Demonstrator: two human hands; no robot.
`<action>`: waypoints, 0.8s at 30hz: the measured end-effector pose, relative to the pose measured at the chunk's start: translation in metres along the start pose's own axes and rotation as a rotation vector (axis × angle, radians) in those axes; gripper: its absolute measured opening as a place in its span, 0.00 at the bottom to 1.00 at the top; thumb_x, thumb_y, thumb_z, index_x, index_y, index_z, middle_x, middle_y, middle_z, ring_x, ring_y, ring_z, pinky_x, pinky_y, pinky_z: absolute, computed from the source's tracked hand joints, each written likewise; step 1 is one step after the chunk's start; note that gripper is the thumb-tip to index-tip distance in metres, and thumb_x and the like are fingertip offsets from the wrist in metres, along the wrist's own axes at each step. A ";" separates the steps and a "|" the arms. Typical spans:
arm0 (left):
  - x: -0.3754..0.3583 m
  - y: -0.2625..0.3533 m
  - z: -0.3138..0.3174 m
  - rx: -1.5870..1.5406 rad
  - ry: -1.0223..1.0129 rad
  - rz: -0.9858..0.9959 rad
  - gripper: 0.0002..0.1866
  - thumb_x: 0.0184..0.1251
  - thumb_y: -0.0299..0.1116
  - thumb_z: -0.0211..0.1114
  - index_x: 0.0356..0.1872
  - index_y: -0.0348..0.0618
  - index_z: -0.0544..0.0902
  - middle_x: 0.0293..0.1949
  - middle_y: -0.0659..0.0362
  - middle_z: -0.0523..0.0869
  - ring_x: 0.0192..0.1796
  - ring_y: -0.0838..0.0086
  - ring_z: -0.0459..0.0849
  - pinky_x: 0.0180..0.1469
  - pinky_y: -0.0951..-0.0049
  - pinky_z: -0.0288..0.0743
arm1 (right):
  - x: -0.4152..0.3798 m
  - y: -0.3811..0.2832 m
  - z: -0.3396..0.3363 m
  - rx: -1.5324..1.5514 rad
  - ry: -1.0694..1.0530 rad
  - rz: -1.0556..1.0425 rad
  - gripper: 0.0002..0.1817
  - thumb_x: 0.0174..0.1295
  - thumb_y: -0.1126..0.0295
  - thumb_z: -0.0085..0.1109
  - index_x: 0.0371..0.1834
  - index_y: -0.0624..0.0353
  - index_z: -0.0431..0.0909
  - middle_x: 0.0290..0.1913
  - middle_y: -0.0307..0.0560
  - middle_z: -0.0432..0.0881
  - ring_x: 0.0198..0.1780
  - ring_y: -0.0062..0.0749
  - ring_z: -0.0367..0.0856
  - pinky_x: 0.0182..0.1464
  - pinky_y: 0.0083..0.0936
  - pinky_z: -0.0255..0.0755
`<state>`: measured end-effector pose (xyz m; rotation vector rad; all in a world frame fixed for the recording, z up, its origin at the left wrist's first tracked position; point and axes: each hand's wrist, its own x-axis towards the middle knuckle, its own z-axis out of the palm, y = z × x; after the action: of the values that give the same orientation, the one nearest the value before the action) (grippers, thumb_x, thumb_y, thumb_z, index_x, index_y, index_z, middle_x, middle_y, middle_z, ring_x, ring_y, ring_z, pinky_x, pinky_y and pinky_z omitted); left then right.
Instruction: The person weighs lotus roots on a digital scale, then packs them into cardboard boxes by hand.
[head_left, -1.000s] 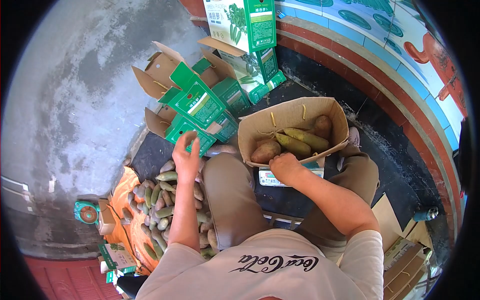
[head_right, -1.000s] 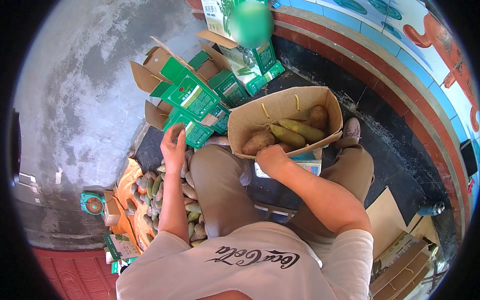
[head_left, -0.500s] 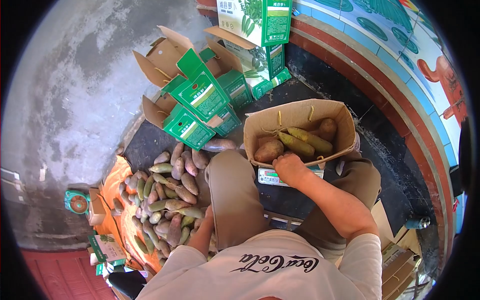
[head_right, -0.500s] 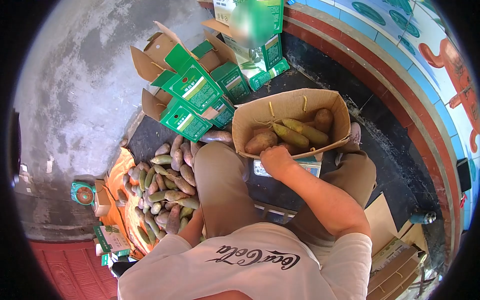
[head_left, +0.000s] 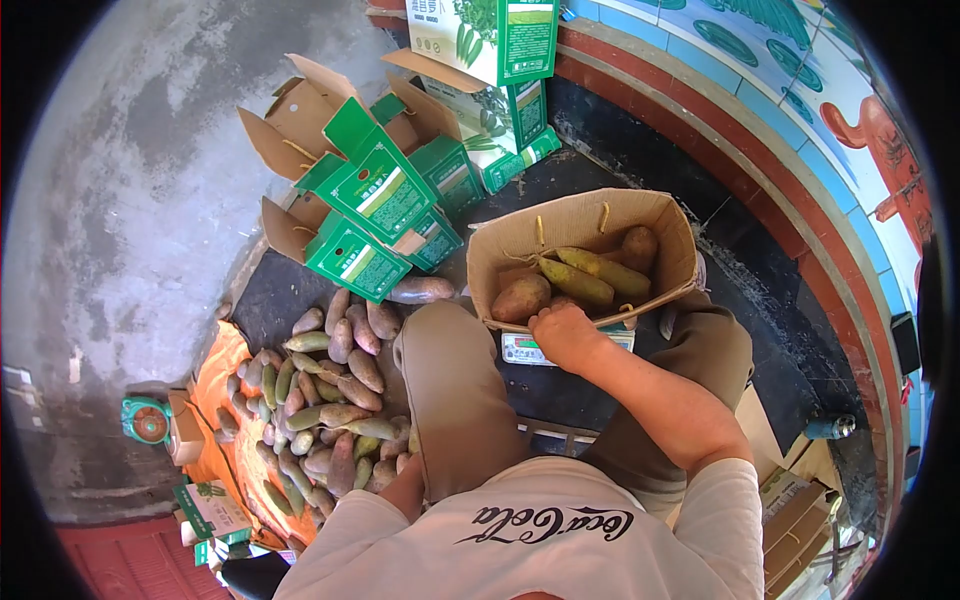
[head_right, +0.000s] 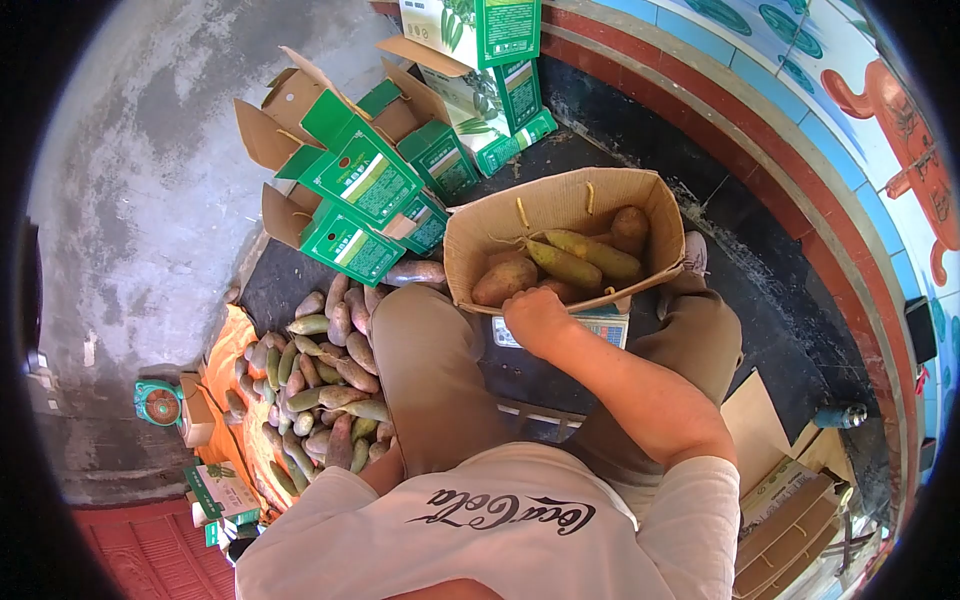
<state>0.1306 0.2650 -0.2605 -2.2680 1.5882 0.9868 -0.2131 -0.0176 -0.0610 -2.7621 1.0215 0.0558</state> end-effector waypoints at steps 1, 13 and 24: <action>0.000 0.001 0.001 -0.002 -0.004 -0.001 0.13 0.59 0.32 0.60 0.43 0.37 0.80 0.37 0.44 0.83 0.43 0.48 0.82 0.45 0.55 0.75 | 0.000 -0.001 0.000 -0.005 0.003 0.003 0.08 0.50 0.72 0.57 0.33 0.60 0.79 0.33 0.49 0.81 0.38 0.41 0.81 0.40 0.32 0.74; 0.002 0.005 -0.002 0.010 -0.010 -0.003 0.15 0.58 0.32 0.61 0.45 0.37 0.79 0.39 0.44 0.83 0.45 0.49 0.81 0.47 0.56 0.74 | 0.002 -0.002 0.005 0.003 0.011 0.026 0.07 0.51 0.73 0.55 0.32 0.59 0.81 0.34 0.50 0.83 0.39 0.40 0.83 0.40 0.34 0.74; 0.033 0.005 -0.043 0.033 0.077 -0.031 0.17 0.57 0.33 0.62 0.46 0.36 0.78 0.41 0.44 0.82 0.46 0.49 0.81 0.48 0.56 0.74 | -0.001 -0.002 0.010 -0.023 0.086 0.022 0.07 0.50 0.71 0.55 0.31 0.57 0.79 0.31 0.50 0.82 0.35 0.40 0.83 0.37 0.33 0.74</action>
<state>0.1503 0.2164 -0.2476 -2.3270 1.5824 0.8693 -0.2126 -0.0137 -0.0708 -2.7955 1.0795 -0.0483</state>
